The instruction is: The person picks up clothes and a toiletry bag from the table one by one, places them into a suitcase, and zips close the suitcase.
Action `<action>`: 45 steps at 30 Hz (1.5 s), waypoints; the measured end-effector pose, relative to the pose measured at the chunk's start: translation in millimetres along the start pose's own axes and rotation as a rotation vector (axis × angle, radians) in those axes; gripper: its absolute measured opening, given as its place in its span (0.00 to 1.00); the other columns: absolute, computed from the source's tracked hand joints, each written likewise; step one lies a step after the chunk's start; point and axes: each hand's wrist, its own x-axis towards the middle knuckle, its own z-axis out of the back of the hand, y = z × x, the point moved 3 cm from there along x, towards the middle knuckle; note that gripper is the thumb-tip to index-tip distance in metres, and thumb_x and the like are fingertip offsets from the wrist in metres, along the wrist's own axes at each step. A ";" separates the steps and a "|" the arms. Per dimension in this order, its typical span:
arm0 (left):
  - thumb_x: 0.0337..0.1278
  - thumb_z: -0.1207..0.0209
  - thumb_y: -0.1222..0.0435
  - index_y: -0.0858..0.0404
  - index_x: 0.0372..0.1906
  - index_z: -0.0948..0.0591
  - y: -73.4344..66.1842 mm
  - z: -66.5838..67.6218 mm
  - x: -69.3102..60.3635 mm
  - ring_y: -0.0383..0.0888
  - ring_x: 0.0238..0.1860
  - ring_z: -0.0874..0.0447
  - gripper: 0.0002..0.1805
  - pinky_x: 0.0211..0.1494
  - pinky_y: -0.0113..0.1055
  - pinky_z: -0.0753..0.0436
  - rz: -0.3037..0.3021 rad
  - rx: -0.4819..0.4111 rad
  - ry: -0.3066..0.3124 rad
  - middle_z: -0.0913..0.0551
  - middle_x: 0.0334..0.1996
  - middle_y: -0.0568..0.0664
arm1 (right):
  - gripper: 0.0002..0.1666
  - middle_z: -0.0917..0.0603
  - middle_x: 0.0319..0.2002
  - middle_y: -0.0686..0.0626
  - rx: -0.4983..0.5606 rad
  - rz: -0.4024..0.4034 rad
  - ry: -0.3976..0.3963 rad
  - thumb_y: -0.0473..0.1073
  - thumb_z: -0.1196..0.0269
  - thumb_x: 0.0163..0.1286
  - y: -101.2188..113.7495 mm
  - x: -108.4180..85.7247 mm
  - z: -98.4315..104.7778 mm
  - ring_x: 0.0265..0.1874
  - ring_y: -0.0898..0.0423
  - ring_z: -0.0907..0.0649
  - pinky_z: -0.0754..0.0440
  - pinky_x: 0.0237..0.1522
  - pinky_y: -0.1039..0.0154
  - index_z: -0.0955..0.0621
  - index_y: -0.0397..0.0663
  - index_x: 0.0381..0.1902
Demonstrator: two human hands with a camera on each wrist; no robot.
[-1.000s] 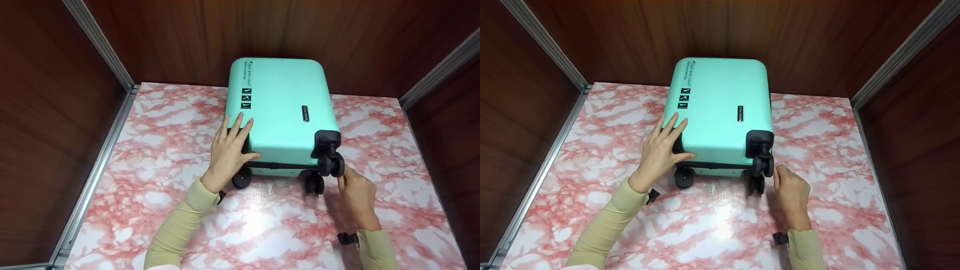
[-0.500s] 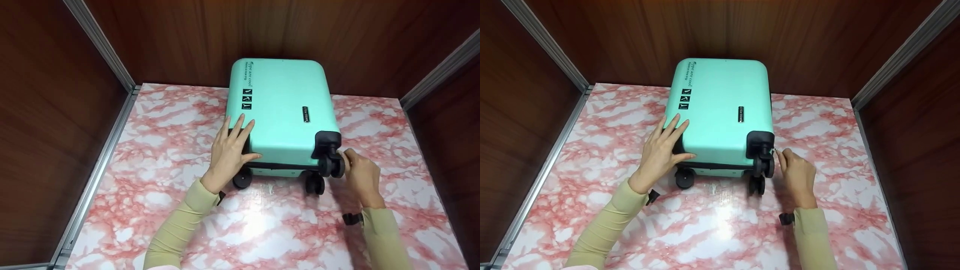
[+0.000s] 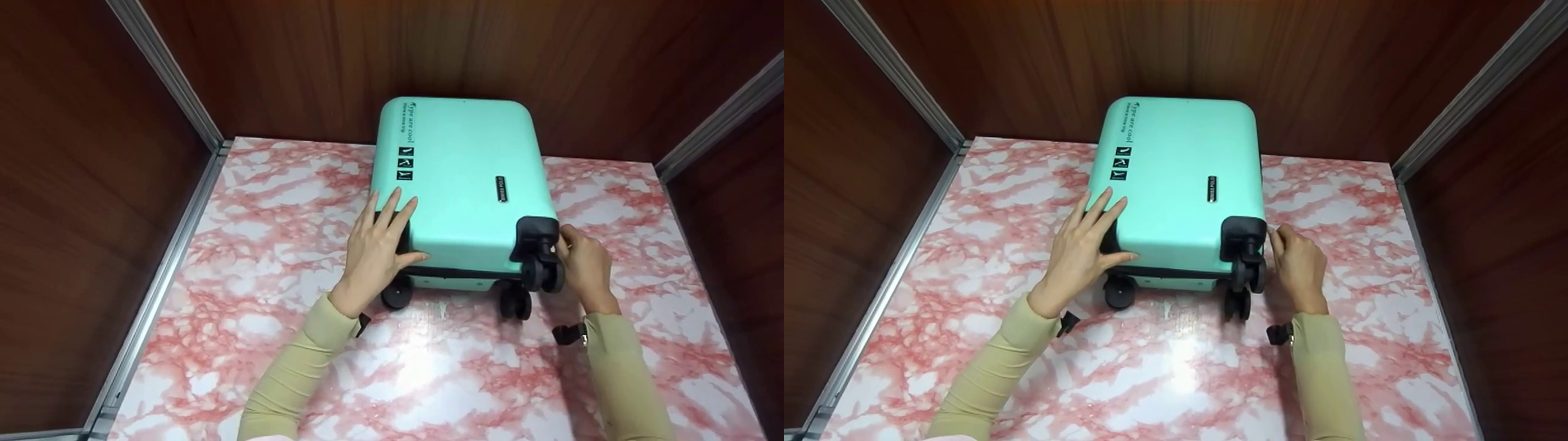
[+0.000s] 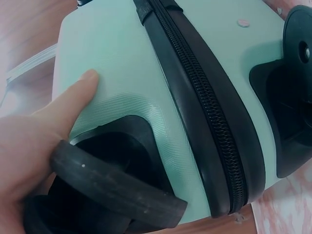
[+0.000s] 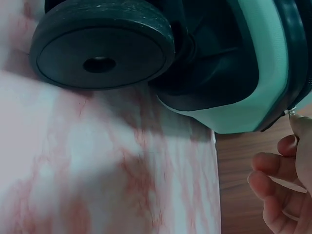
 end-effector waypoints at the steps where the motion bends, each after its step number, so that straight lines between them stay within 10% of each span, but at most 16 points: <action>1: 0.41 0.25 0.39 0.56 0.75 0.30 0.1 -0.2 -0.1 0.66 0.75 0.44 0.54 0.70 0.57 0.33 -0.003 -0.001 -0.006 0.35 0.75 0.59 | 0.13 0.16 0.27 0.38 0.015 -0.016 0.005 0.44 0.39 0.77 -0.5 0.6 -0.1 0.27 0.34 0.17 0.28 0.25 0.38 0.21 0.43 0.32; 10: 0.45 0.26 0.38 0.57 0.76 0.31 2.7 3.2 0.8 0.63 0.77 0.47 0.53 0.72 0.56 0.38 0.058 -0.147 0.035 0.39 0.77 0.57 | 0.31 0.21 0.63 0.37 0.316 -0.171 0.080 0.57 0.49 0.81 11.0 11.7 15.0 0.56 0.35 0.21 0.27 0.54 0.41 0.27 0.41 0.70; 16: 0.58 0.42 0.30 0.62 0.79 0.40 21.0 9.7 -1.0 0.55 0.77 0.46 0.55 0.75 0.50 0.43 0.310 -0.418 0.066 0.42 0.78 0.57 | 0.40 0.25 0.65 0.36 0.472 -0.211 0.232 0.65 0.56 0.81 24.2 26.9 19.3 0.62 0.40 0.25 0.28 0.59 0.45 0.29 0.40 0.72; 24: 0.66 0.53 0.30 0.60 0.75 0.32 46.2 -1.7 -16.0 0.56 0.60 0.22 0.47 0.59 0.55 0.25 0.642 -0.472 0.187 0.23 0.65 0.58 | 0.40 0.32 0.69 0.37 0.649 -0.227 0.382 0.62 0.63 0.83 31.1 37.1 13.6 0.67 0.46 0.34 0.39 0.66 0.45 0.33 0.35 0.73; 34: 0.72 0.53 0.36 0.63 0.75 0.32 56.2 1.7 -10.4 0.56 0.66 0.27 0.42 0.67 0.50 0.29 0.563 -0.565 0.250 0.24 0.66 0.60 | 0.48 0.48 0.79 0.39 0.660 -0.308 0.481 0.70 0.68 0.80 41.5 22.3 15.7 0.76 0.43 0.49 0.55 0.74 0.42 0.43 0.39 0.80; 45: 0.74 0.54 0.37 0.65 0.80 0.42 116.0 8.1 19.9 0.55 0.71 0.36 0.45 0.74 0.50 0.41 0.516 -0.743 0.489 0.35 0.74 0.62 | 0.43 0.33 0.64 0.30 0.410 -0.187 0.369 0.67 0.65 0.82 91.2 -16.0 17.9 0.60 0.34 0.29 0.34 0.58 0.36 0.40 0.33 0.71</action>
